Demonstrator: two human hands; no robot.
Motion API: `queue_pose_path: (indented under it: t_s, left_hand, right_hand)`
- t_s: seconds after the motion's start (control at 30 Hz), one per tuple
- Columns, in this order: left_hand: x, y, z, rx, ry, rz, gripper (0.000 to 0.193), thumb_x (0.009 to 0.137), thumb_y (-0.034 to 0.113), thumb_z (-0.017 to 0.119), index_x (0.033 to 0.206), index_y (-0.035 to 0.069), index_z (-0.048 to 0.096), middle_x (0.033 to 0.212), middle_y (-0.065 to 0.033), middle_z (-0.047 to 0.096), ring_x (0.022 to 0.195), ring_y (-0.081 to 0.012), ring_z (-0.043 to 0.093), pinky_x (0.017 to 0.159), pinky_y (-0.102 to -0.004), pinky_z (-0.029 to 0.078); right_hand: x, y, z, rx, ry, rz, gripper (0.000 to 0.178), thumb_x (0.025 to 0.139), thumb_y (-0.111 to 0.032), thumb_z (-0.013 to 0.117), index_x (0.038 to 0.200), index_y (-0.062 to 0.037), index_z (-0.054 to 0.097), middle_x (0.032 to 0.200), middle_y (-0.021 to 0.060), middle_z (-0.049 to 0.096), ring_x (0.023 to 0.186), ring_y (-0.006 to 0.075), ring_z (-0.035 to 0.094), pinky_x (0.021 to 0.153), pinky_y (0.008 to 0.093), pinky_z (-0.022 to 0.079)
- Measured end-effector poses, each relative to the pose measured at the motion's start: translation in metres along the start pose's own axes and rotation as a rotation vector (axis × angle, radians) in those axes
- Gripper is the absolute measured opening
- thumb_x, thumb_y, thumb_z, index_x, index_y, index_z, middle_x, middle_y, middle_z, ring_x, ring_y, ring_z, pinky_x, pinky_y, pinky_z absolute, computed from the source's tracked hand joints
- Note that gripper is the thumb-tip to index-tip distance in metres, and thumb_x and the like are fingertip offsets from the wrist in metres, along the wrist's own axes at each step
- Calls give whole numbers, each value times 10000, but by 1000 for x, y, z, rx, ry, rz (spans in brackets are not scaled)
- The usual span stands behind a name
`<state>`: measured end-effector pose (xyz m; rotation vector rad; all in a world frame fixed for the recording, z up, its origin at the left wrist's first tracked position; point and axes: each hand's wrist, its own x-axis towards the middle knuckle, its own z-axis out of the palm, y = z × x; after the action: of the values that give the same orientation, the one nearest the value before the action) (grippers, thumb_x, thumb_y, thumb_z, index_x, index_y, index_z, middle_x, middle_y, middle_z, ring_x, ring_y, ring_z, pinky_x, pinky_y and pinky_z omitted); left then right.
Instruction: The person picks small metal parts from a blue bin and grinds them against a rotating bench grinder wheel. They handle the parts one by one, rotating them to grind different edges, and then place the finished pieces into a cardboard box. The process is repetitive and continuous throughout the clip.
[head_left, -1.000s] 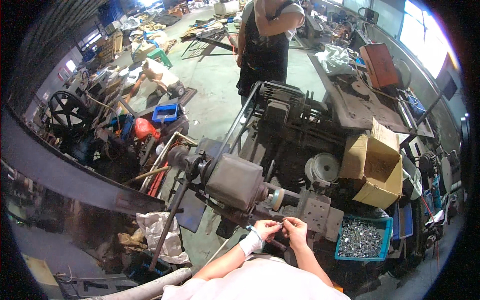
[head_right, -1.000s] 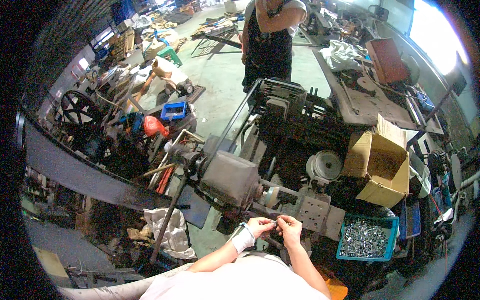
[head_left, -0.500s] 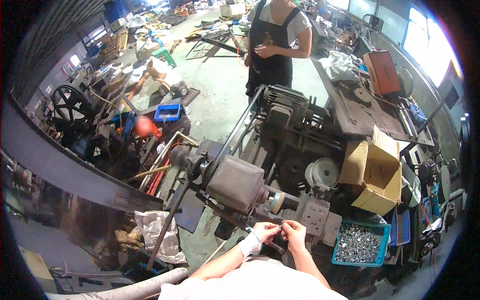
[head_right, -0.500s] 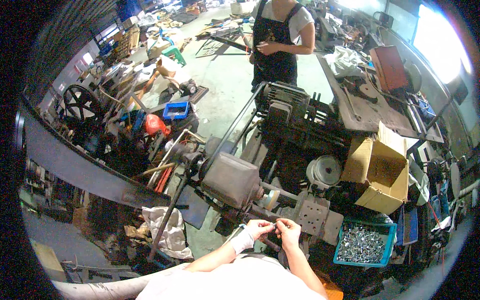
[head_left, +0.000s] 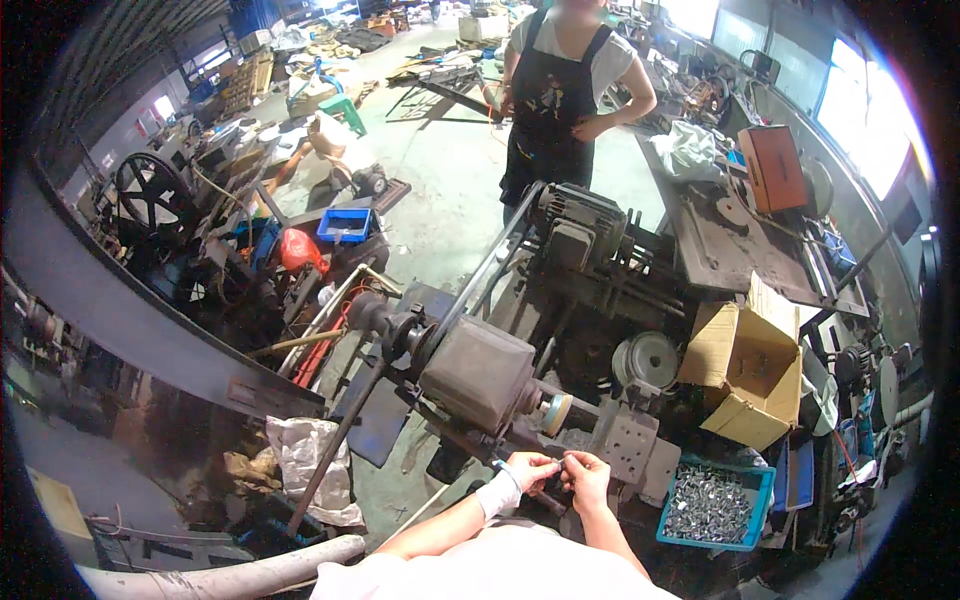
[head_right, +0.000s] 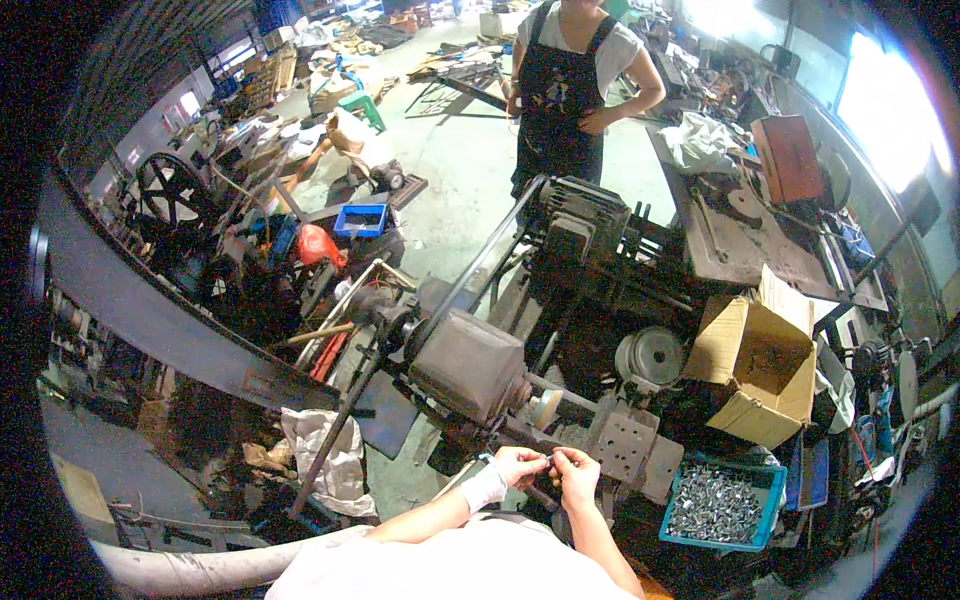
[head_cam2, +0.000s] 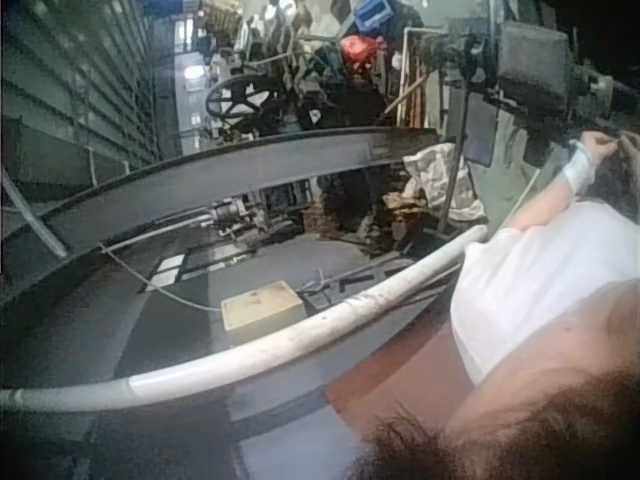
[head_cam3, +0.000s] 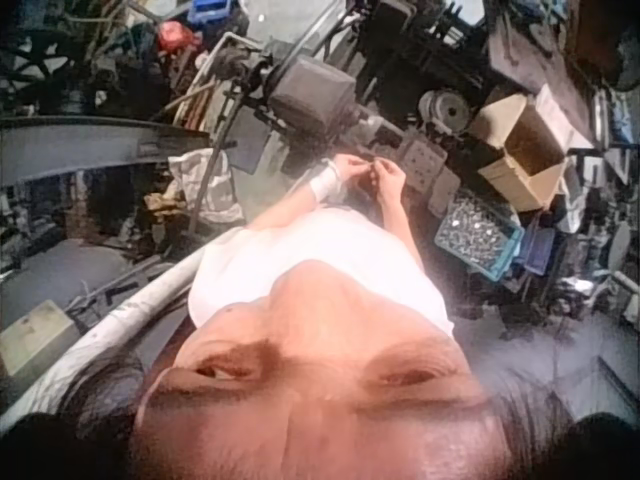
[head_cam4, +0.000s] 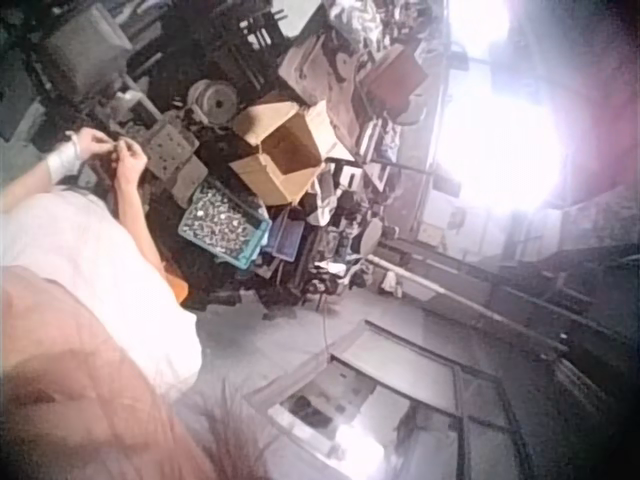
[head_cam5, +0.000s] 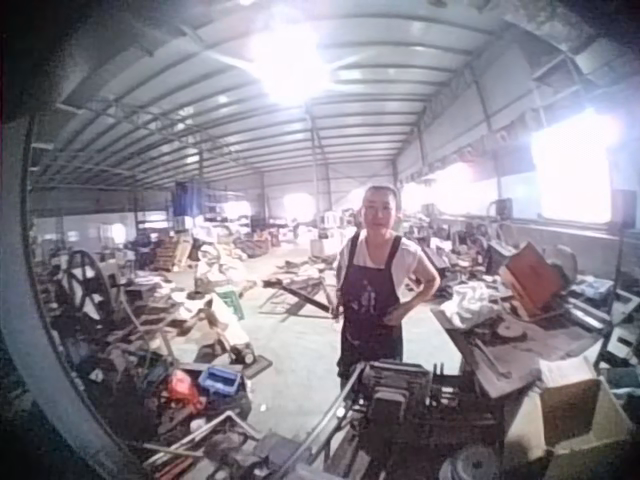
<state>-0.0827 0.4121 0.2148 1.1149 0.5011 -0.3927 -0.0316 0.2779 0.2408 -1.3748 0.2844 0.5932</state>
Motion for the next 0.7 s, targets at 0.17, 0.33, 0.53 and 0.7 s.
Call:
queue_pose_path:
  t_s: [0.17,0.33,0.53,0.7]
  left_hand:
    - [-6,8,5,-20,-7,-1,173,789,216,610,844,52,603,555,3,511,414,-71,431,364,-213,312]
    - [-9,13,8,-61,14,-14,154,790,177,607,859,40,598,596,5,529,419,-69,431,358,-219,306]
    - [-10,8,8,3,-19,-16,206,777,219,625,881,42,612,606,0,550,456,-75,465,405,-220,345]
    - [-10,4,7,-16,-15,-23,209,773,217,629,885,42,608,630,-1,561,470,-76,482,387,-219,356]
  right_hand:
    - [0,2,-2,21,6,-20,103,773,-46,574,850,22,581,625,42,555,469,79,496,377,193,378]
    - [0,2,-2,8,-26,-44,116,775,-51,573,860,26,583,627,36,554,475,79,500,390,195,386]
    - [-5,7,-8,10,-9,-34,122,781,-43,566,876,33,580,669,46,566,485,82,505,405,198,395]
    - [-7,10,-10,12,-4,-18,134,783,-52,577,888,30,578,675,49,571,492,84,511,406,201,394]
